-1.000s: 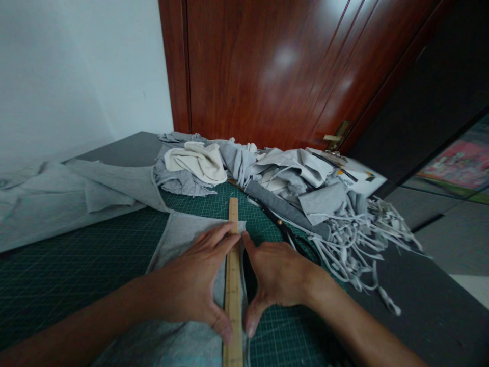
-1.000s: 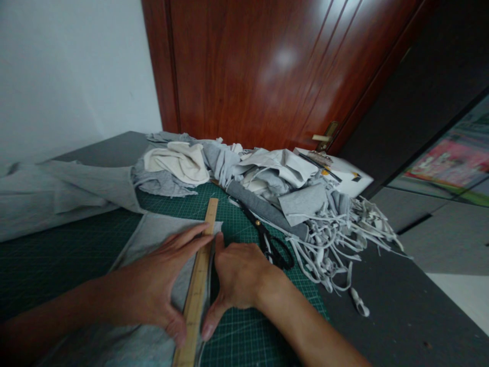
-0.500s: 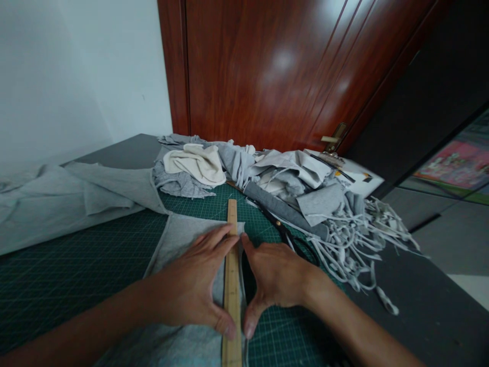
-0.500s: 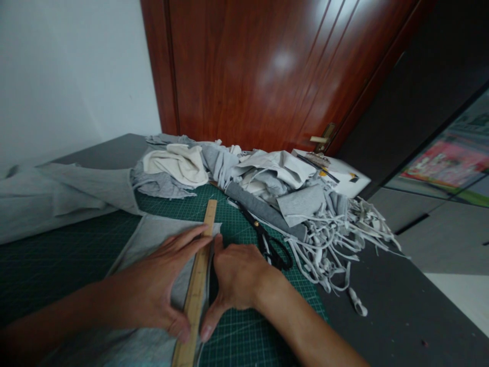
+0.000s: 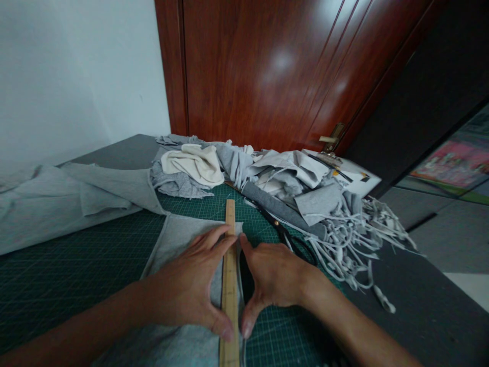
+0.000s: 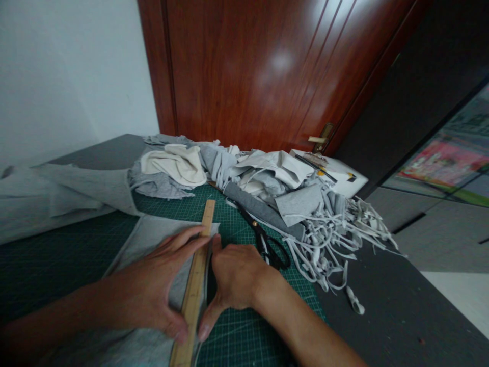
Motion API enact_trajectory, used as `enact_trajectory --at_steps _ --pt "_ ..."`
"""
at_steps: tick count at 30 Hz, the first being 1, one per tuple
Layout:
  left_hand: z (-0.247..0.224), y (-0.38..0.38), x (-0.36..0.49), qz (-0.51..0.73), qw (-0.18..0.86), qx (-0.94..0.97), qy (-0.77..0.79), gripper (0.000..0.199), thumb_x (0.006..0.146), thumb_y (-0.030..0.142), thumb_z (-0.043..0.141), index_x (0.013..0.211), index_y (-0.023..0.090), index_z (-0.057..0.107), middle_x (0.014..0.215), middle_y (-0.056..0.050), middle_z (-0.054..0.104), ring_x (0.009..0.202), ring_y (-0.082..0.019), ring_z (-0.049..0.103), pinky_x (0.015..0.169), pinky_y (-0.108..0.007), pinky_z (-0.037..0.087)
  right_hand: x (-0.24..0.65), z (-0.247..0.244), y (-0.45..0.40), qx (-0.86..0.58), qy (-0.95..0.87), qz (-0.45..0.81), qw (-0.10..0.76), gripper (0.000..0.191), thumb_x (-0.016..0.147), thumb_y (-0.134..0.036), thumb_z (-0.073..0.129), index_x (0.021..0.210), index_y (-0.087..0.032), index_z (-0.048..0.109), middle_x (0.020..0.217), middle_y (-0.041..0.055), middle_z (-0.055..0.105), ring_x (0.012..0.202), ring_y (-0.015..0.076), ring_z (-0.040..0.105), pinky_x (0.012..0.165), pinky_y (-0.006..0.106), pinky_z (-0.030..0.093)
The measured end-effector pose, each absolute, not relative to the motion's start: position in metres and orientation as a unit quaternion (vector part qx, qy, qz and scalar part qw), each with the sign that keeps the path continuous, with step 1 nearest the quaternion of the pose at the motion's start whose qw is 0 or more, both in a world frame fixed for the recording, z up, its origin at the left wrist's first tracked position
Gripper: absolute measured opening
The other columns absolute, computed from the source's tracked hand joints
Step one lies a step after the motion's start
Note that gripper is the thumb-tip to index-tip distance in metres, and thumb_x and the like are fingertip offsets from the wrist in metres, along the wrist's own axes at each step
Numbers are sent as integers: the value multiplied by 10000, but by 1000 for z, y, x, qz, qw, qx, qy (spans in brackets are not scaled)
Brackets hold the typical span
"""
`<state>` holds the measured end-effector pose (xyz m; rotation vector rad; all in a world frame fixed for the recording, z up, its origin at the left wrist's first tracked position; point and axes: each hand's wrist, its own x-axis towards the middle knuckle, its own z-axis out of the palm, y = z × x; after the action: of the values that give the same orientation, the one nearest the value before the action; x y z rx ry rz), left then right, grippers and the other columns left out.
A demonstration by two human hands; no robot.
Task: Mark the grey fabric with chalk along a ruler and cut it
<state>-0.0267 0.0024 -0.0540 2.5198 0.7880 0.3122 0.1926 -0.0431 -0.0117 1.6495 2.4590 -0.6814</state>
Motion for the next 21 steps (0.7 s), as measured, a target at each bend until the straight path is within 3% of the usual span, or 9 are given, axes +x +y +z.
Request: enact_trajectory --at_steps 6,9,12,14,16,19,21 --pt "-49 1 -25 123 234 924 277 1352 539 730 929 1658 237 353 1728 -203 342 1590 -485 327 1307 -662 290 197 -6 -47 533 812 -231 48 1455 580 -733 950 1645 54 347 1221 323 762 1066 481 749 878 513 591" --pt "-49 0 -25 115 228 924 284 1349 525 746 923 1640 222 375 1725 -212 343 1591 -489 320 1299 -662 303 204 5 -52 512 816 -268 22 1137 761 -611 898 1620 -27 435 1073 196 786 900 349 746 746 393 567" --pt "-48 -1 -24 103 230 924 287 1328 535 748 915 1625 198 392 1729 -229 333 1596 -502 303 1289 -679 309 211 17 -58 480 818 -317 -9 722 863 -339 819 1502 -103 581 1001 95 751 785 230 691 667 298 527" --pt "-47 0 -23 99 231 925 285 1314 532 749 914 1609 188 410 1722 -237 341 1591 -514 306 1281 -692 316 212 22 -63 450 825 -338 -41 530 866 -133 717 1392 -131 655 1025 75 739 824 203 684 714 279 544" --pt "-48 1 -24 100 231 926 281 1294 534 744 914 1599 200 420 1718 -223 349 1586 -516 317 1282 -687 321 209 22 -70 416 819 -386 -79 461 860 -2 613 1284 -157 703 1045 60 742 873 192 695 775 277 575" --pt "-52 4 -28 116 230 930 261 1255 562 700 914 1600 210 408 1717 -203 345 1585 -510 319 1300 -669 307 197 9 -81 360 762 -526 -118 420 913 39 563 1251 -158 716 1088 60 760 859 175 746 785 273 637" --pt "-55 5 -31 134 236 933 235 1162 649 615 890 1619 228 378 1722 -190 337 1597 -491 306 1316 -653 285 188 -7 -87 338 719 -594 -125 366 989 -39 628 1335 -142 689 1101 83 789 899 188 795 823 282 662"
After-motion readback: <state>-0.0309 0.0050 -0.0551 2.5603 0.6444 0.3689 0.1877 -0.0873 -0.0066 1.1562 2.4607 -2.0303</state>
